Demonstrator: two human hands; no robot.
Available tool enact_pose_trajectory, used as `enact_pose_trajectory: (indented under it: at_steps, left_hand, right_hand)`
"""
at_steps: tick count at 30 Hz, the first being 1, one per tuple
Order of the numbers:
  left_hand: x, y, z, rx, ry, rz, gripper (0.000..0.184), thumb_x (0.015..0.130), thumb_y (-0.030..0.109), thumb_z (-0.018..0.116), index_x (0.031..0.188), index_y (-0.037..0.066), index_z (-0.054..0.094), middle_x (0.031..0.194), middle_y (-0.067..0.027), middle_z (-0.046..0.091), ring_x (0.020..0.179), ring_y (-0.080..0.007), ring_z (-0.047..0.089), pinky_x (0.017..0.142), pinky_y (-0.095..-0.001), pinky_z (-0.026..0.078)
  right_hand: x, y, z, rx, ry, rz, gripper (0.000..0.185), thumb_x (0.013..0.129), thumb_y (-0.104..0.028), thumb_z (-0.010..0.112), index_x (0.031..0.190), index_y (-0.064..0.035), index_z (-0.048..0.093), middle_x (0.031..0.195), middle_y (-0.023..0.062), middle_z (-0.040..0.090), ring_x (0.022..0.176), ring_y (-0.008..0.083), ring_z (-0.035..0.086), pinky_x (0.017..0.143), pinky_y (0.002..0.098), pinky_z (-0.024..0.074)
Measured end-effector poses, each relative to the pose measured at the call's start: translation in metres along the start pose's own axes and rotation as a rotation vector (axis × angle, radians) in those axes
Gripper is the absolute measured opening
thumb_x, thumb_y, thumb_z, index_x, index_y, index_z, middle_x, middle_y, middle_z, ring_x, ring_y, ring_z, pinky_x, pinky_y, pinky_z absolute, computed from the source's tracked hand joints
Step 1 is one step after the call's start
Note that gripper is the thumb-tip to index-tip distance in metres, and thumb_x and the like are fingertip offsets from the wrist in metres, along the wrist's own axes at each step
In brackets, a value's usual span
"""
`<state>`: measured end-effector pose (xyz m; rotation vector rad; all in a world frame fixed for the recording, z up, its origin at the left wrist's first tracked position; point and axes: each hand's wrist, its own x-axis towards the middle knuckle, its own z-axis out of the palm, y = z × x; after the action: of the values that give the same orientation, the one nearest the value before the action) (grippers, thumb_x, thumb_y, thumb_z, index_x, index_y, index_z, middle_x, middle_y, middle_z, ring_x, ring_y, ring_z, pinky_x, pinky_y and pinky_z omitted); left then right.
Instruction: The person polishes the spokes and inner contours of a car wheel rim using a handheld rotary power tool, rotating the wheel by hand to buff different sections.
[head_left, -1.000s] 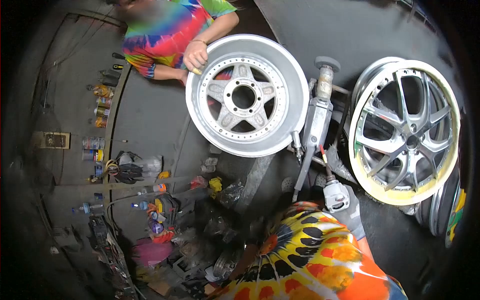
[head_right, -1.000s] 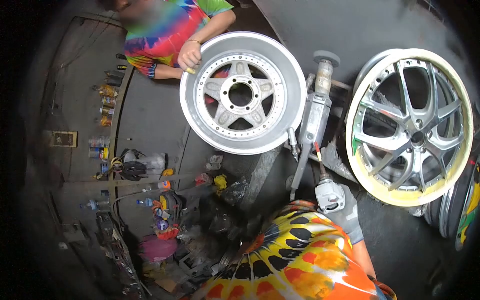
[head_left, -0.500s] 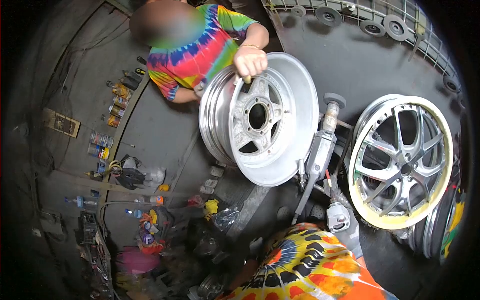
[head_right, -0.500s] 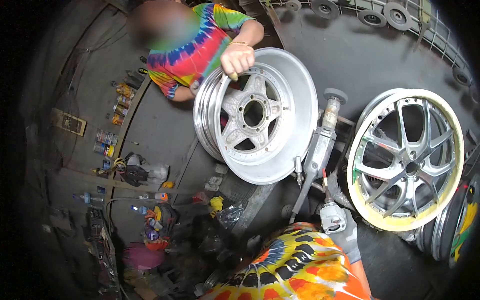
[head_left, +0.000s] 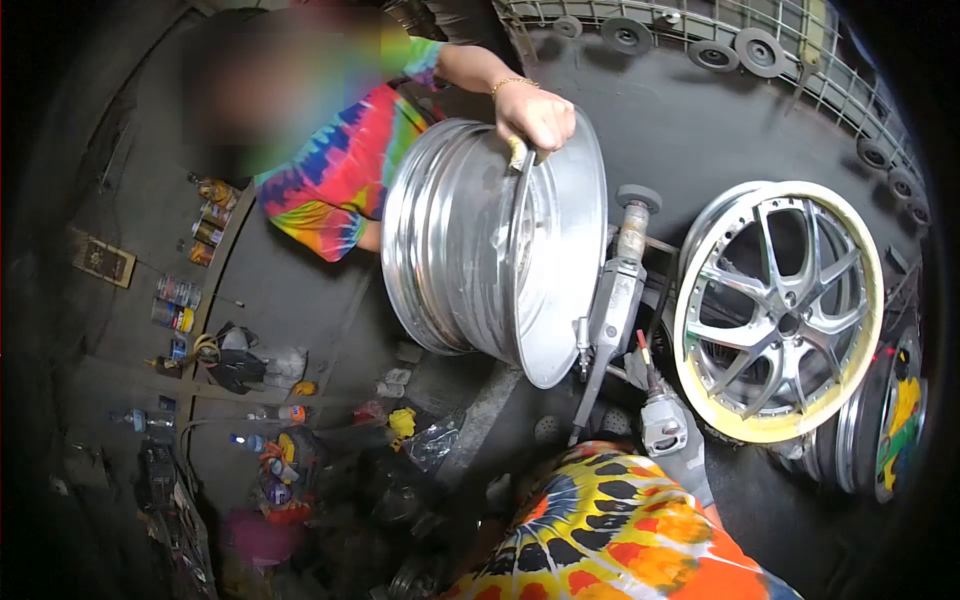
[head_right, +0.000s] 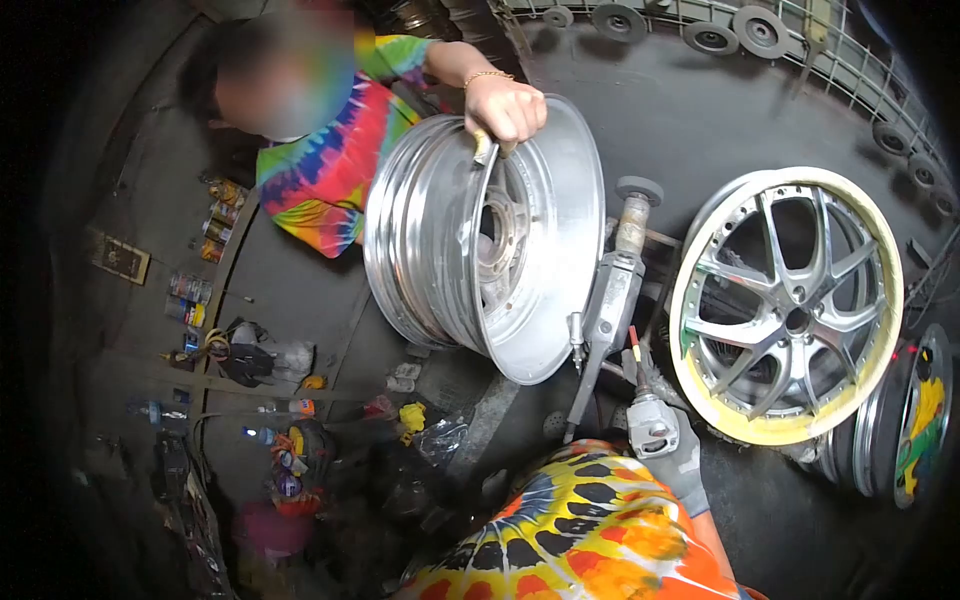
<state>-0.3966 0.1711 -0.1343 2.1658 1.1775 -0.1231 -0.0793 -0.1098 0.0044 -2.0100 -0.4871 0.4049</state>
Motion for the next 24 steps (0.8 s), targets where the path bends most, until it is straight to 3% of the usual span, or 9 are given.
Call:
enact_pose_trajectory:
  at_steps: [4, 13, 18, 24]
  left_hand:
    - [0.022, -0.016, 0.011, 0.003, -0.044, 0.013, 0.027, 0.088, 0.03, 0.058, 0.088, 0.005, 0.069, 0.093, -0.0252, 0.069, 0.101, -0.0445, 0.065, 0.09, -0.0526, 0.05]
    - [0.041, -0.077, 0.051, -0.04, -0.139, 0.009, 0.028, 0.089, 0.032, 0.058, 0.091, 0.006, 0.07, 0.094, -0.0252, 0.069, 0.102, -0.0442, 0.065, 0.091, -0.0527, 0.05]
    - [0.045, -0.112, 0.057, -0.062, -0.186, 0.028, 0.028, 0.09, 0.032, 0.058, 0.093, 0.007, 0.07, 0.095, -0.0252, 0.07, 0.102, -0.044, 0.065, 0.091, -0.0527, 0.05]
    - [0.075, -0.157, 0.059, -0.041, -0.221, 0.018, 0.029, 0.091, 0.032, 0.056, 0.094, 0.008, 0.071, 0.097, -0.025, 0.07, 0.102, -0.0424, 0.066, 0.092, -0.0524, 0.049]
  right_hand:
    - [-0.008, -0.004, 0.002, -0.012, 0.056, 0.02, 0.061, 0.071, -0.022, 0.09, 0.121, -0.0053, 0.059, 0.107, 0.018, 0.07, 0.099, 0.038, 0.071, 0.083, 0.0436, 0.0569]
    - [-0.03, -0.021, 0.022, -0.087, 0.218, -0.025, 0.053, 0.075, -0.014, 0.086, 0.121, -0.0058, 0.061, 0.108, 0.0169, 0.072, 0.099, 0.0347, 0.073, 0.084, 0.0401, 0.057]
    - [-0.05, -0.039, 0.041, -0.076, 0.22, 0.121, 0.056, 0.075, -0.014, 0.085, 0.125, -0.0063, 0.061, 0.112, 0.016, 0.072, 0.102, 0.0311, 0.073, 0.087, 0.0396, 0.057]
    - [-0.07, -0.056, 0.068, -0.085, 0.331, 0.097, 0.056, 0.074, -0.014, 0.086, 0.123, -0.0054, 0.062, 0.113, 0.0153, 0.069, 0.104, 0.0303, 0.07, 0.09, 0.039, 0.0553]
